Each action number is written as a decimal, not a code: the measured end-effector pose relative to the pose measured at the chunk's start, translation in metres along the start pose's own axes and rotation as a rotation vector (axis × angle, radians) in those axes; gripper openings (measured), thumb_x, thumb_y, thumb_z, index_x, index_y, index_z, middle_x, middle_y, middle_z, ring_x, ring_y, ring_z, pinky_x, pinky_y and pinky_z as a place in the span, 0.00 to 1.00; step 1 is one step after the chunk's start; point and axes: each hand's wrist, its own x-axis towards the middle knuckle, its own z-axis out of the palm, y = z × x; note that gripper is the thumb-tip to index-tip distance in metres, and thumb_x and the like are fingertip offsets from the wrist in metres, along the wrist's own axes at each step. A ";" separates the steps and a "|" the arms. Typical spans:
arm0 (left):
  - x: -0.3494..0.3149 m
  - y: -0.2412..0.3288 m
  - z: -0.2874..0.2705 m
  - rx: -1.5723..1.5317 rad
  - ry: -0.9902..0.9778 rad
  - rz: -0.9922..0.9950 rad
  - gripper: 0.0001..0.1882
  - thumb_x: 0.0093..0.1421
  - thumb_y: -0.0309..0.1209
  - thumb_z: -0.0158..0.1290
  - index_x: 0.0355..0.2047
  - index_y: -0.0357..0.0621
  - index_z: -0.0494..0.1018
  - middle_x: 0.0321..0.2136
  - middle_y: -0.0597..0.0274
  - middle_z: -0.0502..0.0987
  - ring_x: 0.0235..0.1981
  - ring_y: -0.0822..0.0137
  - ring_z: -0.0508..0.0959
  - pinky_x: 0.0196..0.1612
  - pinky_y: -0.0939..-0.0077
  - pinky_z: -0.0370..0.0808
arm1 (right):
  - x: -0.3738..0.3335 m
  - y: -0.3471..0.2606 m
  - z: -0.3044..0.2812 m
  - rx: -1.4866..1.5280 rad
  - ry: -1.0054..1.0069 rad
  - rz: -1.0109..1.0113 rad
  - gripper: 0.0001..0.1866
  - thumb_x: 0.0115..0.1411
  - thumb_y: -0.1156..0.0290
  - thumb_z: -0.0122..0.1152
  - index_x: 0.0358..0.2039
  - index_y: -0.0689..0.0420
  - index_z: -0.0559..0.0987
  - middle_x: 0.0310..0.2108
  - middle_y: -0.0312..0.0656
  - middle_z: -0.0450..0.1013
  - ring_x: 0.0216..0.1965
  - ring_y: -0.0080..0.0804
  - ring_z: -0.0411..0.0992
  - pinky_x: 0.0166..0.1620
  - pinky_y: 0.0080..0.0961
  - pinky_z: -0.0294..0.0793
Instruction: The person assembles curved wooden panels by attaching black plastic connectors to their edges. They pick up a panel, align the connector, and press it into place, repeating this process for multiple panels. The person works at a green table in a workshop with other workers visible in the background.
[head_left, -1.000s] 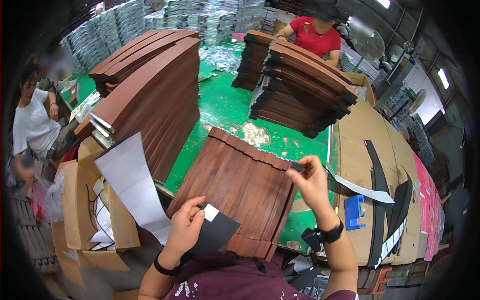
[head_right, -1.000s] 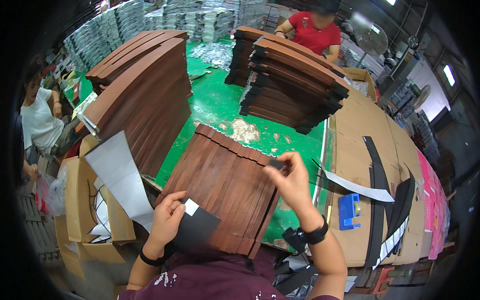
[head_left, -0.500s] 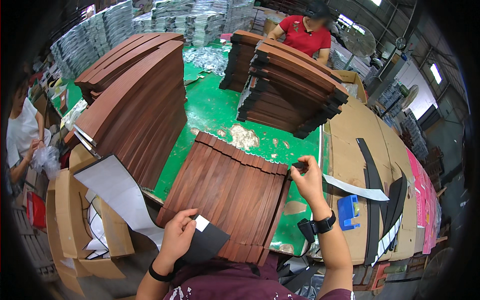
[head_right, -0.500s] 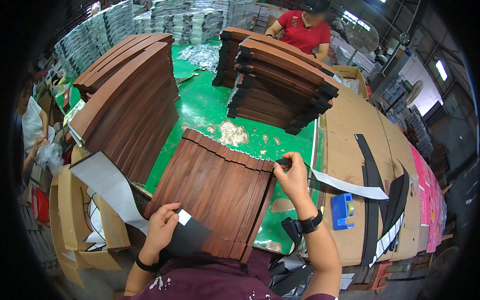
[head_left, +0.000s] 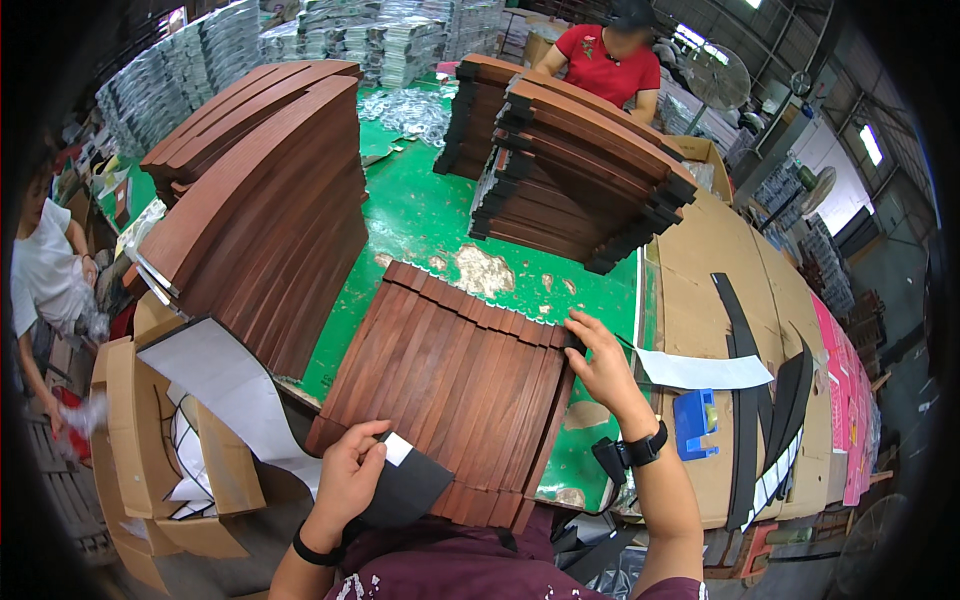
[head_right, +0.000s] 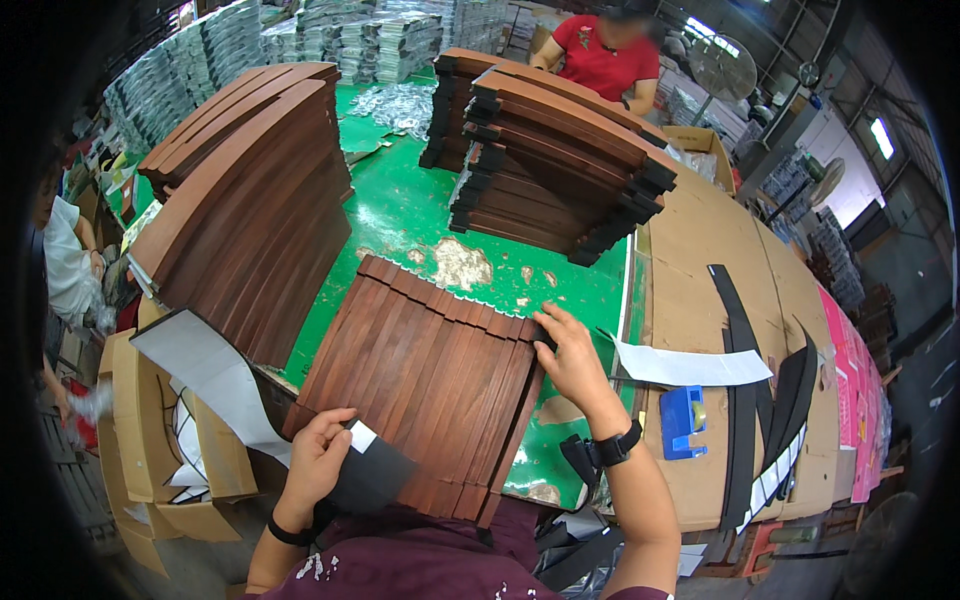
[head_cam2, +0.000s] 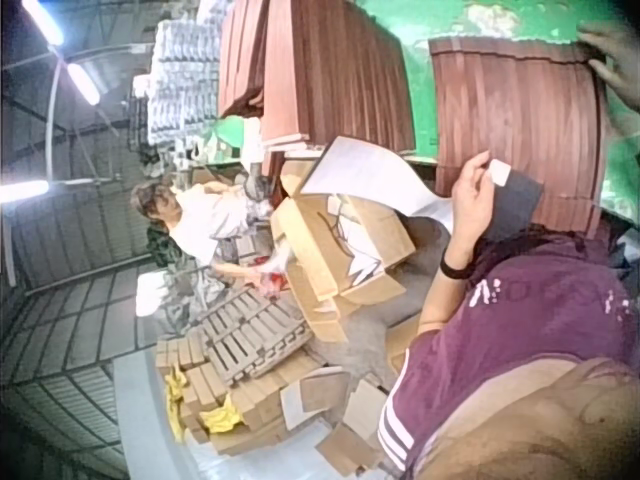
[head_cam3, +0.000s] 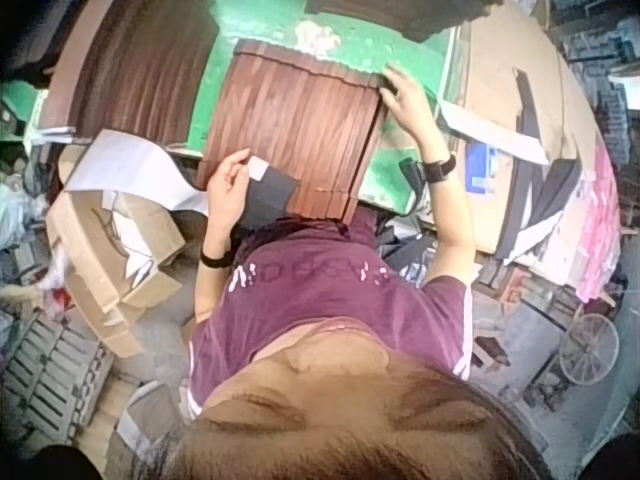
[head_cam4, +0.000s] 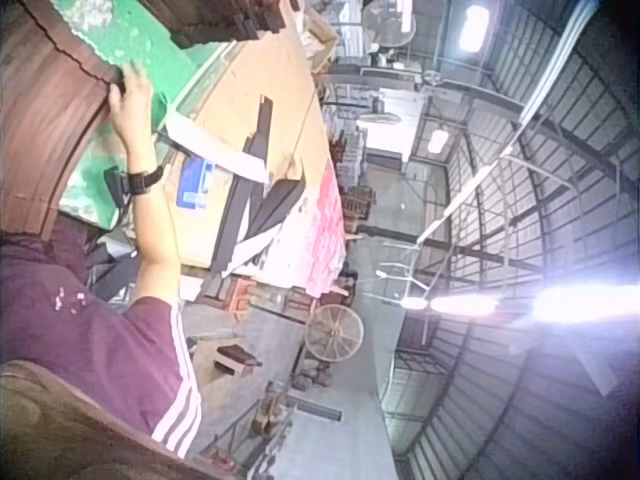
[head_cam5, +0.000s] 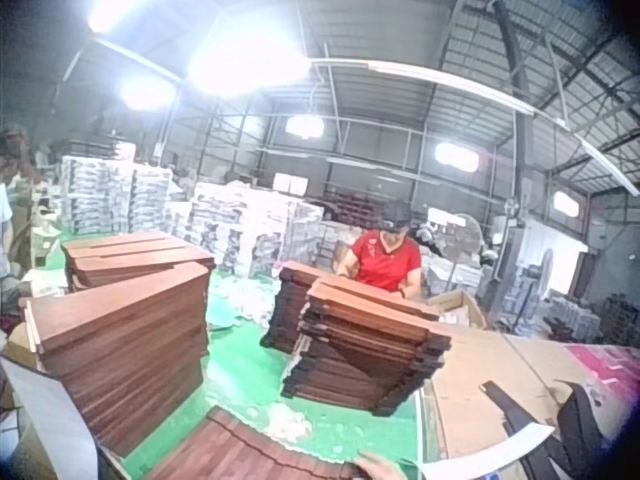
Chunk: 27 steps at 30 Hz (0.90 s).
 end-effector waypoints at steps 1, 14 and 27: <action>0.000 -0.002 0.000 -0.001 0.001 0.003 0.15 0.68 0.22 0.52 0.54 0.34 0.74 0.23 0.72 0.73 0.24 0.83 0.67 0.29 0.83 0.65 | 0.001 0.001 0.000 0.000 -0.019 0.013 0.25 0.62 0.73 0.63 0.60 0.60 0.76 0.65 0.53 0.68 0.65 0.53 0.66 0.66 0.43 0.67; 0.000 -0.004 0.001 -0.012 0.012 -0.014 0.15 0.67 0.21 0.53 0.54 0.34 0.75 0.24 0.71 0.74 0.25 0.83 0.68 0.30 0.84 0.66 | 0.004 -0.006 0.000 -0.014 -0.007 -0.033 0.23 0.62 0.76 0.62 0.59 0.64 0.76 0.59 0.56 0.73 0.59 0.55 0.71 0.62 0.40 0.71; 0.001 -0.003 0.001 0.016 0.009 0.000 0.15 0.67 0.21 0.52 0.54 0.34 0.75 0.23 0.71 0.74 0.25 0.83 0.68 0.30 0.83 0.66 | 0.005 -0.007 0.004 -0.134 -0.009 -0.060 0.25 0.60 0.76 0.64 0.59 0.65 0.75 0.56 0.56 0.73 0.58 0.55 0.72 0.61 0.41 0.72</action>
